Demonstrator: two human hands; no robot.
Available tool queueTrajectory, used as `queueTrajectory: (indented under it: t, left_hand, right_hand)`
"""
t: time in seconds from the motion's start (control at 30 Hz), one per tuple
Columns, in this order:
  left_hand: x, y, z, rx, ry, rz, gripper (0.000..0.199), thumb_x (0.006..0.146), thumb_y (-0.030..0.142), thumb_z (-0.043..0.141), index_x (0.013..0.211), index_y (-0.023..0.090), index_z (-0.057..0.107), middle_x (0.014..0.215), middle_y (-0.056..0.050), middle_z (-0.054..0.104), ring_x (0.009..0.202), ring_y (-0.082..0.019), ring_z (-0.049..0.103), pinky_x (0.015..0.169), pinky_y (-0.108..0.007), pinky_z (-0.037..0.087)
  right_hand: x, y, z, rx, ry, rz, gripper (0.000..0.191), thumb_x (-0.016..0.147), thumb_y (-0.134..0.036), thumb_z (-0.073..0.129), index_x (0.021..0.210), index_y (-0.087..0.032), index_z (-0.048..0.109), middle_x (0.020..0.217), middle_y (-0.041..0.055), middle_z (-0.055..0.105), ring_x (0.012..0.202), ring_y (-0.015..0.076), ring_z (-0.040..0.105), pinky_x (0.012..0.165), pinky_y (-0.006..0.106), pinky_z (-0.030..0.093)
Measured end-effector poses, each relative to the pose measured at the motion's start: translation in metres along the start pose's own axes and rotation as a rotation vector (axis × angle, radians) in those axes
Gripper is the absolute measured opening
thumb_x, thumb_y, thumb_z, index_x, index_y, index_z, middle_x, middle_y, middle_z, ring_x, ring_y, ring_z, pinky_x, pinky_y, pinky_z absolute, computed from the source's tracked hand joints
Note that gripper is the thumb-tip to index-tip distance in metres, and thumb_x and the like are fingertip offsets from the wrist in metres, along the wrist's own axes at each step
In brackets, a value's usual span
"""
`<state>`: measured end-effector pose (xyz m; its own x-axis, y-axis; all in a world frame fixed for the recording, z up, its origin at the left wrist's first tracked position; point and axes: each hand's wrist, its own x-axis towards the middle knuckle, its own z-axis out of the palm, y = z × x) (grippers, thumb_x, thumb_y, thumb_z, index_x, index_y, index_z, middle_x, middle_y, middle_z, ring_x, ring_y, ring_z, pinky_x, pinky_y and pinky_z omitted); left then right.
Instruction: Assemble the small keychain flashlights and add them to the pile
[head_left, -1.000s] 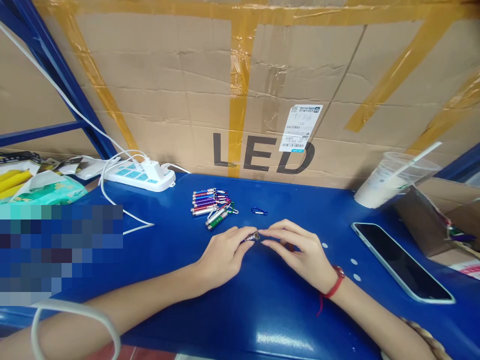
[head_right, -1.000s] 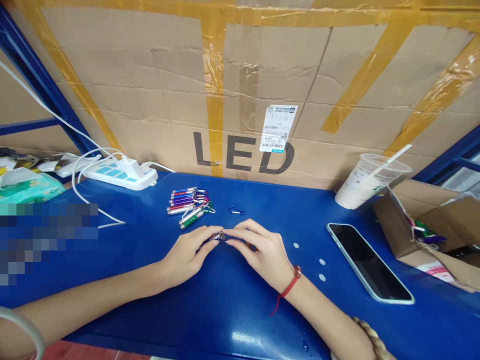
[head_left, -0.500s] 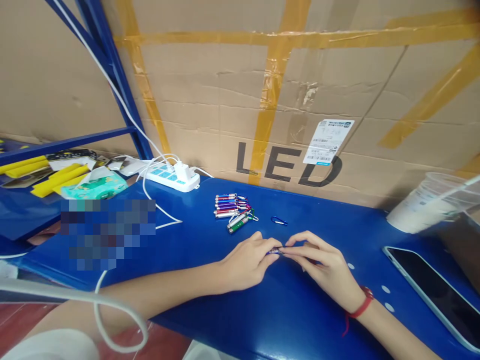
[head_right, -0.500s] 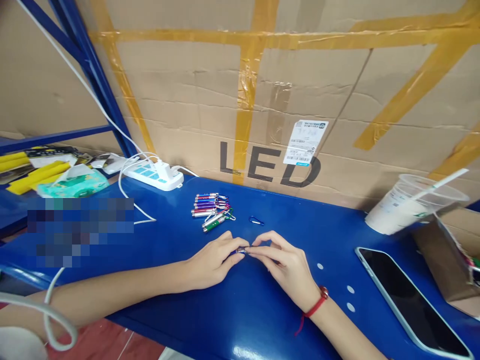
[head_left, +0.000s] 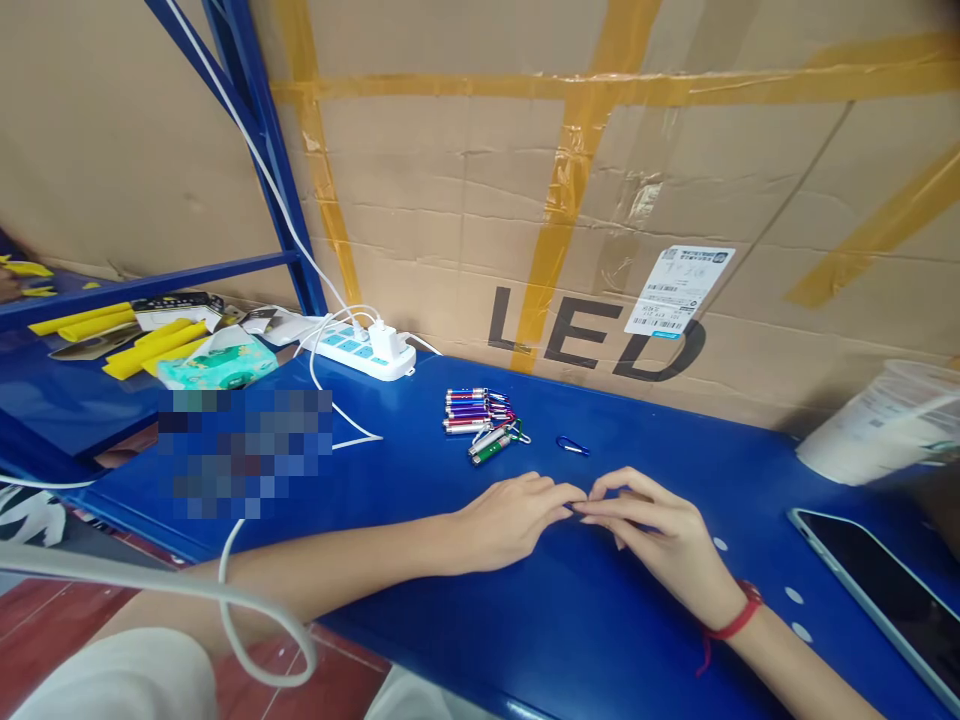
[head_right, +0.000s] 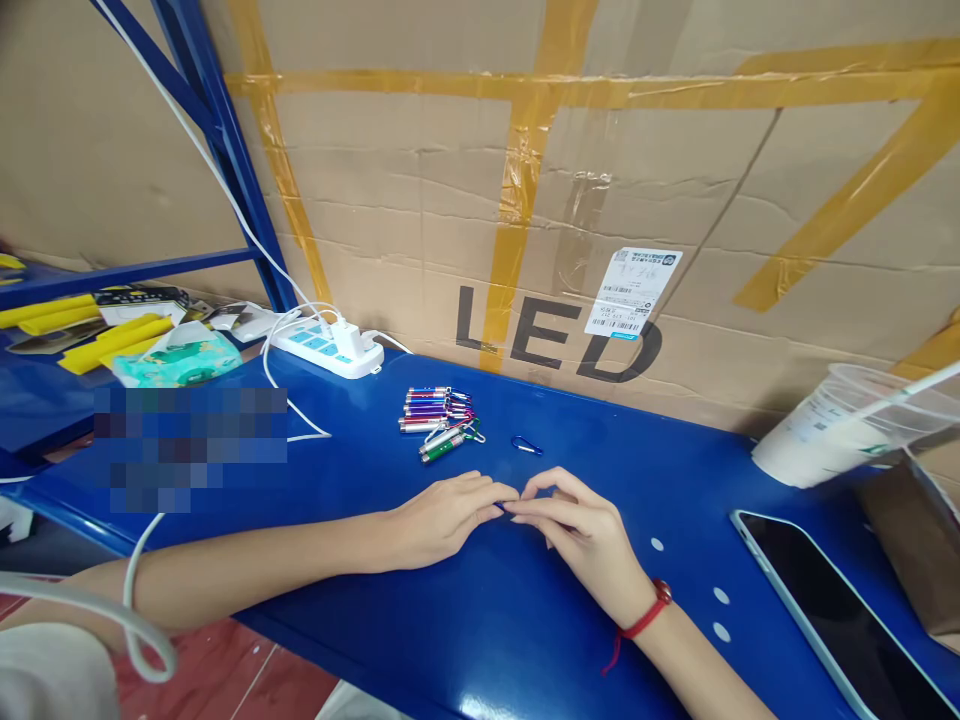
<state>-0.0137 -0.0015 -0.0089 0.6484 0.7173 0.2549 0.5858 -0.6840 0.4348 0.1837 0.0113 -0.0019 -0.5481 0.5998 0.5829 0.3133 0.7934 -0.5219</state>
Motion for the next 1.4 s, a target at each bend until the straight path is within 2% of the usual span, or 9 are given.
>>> queueTrajectory:
  t: [0.17, 0.33, 0.57, 0.67, 0.83, 1.03, 1.2, 1.3, 1.4]
  left_hand:
    - [-0.001, 0.003, -0.003, -0.105, -0.014, -0.009, 0.025, 0.093, 0.023, 0.031, 0.114, 0.018, 0.045, 0.096, -0.005, 0.056, 0.088, -0.015, 0.05, 0.077, -0.024, 0.042]
    - [0.0, 0.002, -0.002, -0.163, -0.051, -0.008, 0.023, 0.093, 0.024, 0.031, 0.106, 0.019, 0.05, 0.096, -0.004, 0.058, 0.089, -0.016, 0.05, 0.081, -0.026, 0.042]
    - [0.001, -0.001, 0.0, -0.217, -0.029, 0.02, 0.021, 0.092, 0.021, 0.035, 0.1, 0.018, 0.054, 0.095, -0.004, 0.06, 0.087, -0.015, 0.052, 0.081, -0.026, 0.041]
    - [0.001, -0.001, 0.0, -0.217, -0.03, -0.013, 0.019, 0.092, 0.021, 0.035, 0.099, 0.019, 0.053, 0.095, -0.003, 0.061, 0.086, -0.015, 0.052, 0.08, -0.025, 0.041]
    - [0.0, 0.0, -0.001, -0.227, -0.028, -0.056, 0.019, 0.092, 0.024, 0.034, 0.098, 0.021, 0.052, 0.095, -0.001, 0.06, 0.085, -0.015, 0.051, 0.076, -0.025, 0.041]
    - [0.002, -0.004, 0.001, -0.232, 0.081, -0.15, 0.018, 0.091, 0.028, 0.036, 0.098, 0.023, 0.051, 0.083, 0.0, 0.061, 0.082, -0.016, 0.052, 0.077, -0.029, 0.04]
    - [0.006, -0.009, 0.001, -0.348, 0.249, -0.166, 0.014, 0.09, 0.031, 0.039, 0.094, 0.02, 0.047, 0.09, -0.001, 0.062, 0.086, -0.016, 0.057, 0.082, -0.029, 0.041]
    - [0.009, -0.011, -0.001, -0.245, 0.322, -0.145, 0.013, 0.089, 0.032, 0.042, 0.092, 0.021, 0.049, 0.09, -0.001, 0.062, 0.087, -0.017, 0.057, 0.081, -0.03, 0.04]
    - [0.011, -0.015, -0.005, -0.044, 0.318, -0.074, 0.015, 0.088, 0.03, 0.043, 0.094, 0.021, 0.054, 0.089, -0.001, 0.061, 0.086, -0.017, 0.054, 0.083, -0.032, 0.038]
  right_hand:
    - [-0.002, -0.002, -0.003, -0.043, 0.028, -0.038, 0.017, 0.083, -0.023, 0.054, 0.089, -0.024, 0.07, 0.08, 0.004, 0.061, 0.049, 0.0069, 0.053, 0.045, 0.019, 0.049]
    - [0.0, -0.002, -0.004, -0.061, 0.038, -0.049, 0.013, 0.08, -0.024, 0.058, 0.078, -0.02, 0.071, 0.077, 0.0046, 0.065, 0.066, 0.0119, 0.062, 0.058, 0.02, 0.052]
    - [-0.001, -0.001, 0.0, 0.007, 0.039, 0.135, 0.015, 0.072, -0.033, 0.067, 0.068, -0.018, 0.068, 0.068, 0.0024, 0.064, 0.054, 0.0093, 0.056, 0.045, 0.019, 0.046]
    - [-0.001, 0.0, 0.0, 0.021, 0.048, 0.154, 0.016, 0.073, -0.034, 0.065, 0.071, -0.018, 0.068, 0.07, 0.0024, 0.064, 0.051, 0.0083, 0.054, 0.046, 0.02, 0.045]
    - [0.0, -0.001, 0.001, 0.032, 0.028, 0.134, 0.013, 0.076, -0.03, 0.063, 0.072, -0.019, 0.068, 0.07, 0.0029, 0.064, 0.062, 0.0112, 0.058, 0.054, 0.021, 0.046]
    - [0.004, 0.001, 0.006, -0.009, 0.081, 0.227, 0.017, 0.08, -0.03, 0.058, 0.073, -0.016, 0.064, 0.071, 0.0021, 0.062, 0.046, 0.0061, 0.049, 0.045, 0.019, 0.042]
    - [0.006, 0.011, 0.005, -0.128, 0.203, 0.29, 0.02, 0.077, -0.034, 0.059, 0.068, -0.016, 0.061, 0.077, 0.0031, 0.062, 0.043, 0.0048, 0.047, 0.044, 0.02, 0.041]
    - [0.005, 0.015, 0.003, -0.23, 0.154, 0.353, 0.019, 0.074, -0.036, 0.06, 0.067, -0.018, 0.062, 0.084, 0.0015, 0.064, 0.048, 0.0056, 0.051, 0.05, 0.021, 0.043]
    - [0.005, 0.018, 0.0, -0.339, 0.051, 0.46, 0.019, 0.072, -0.038, 0.06, 0.067, -0.02, 0.063, 0.087, -0.0003, 0.065, 0.054, 0.007, 0.056, 0.054, 0.021, 0.043]
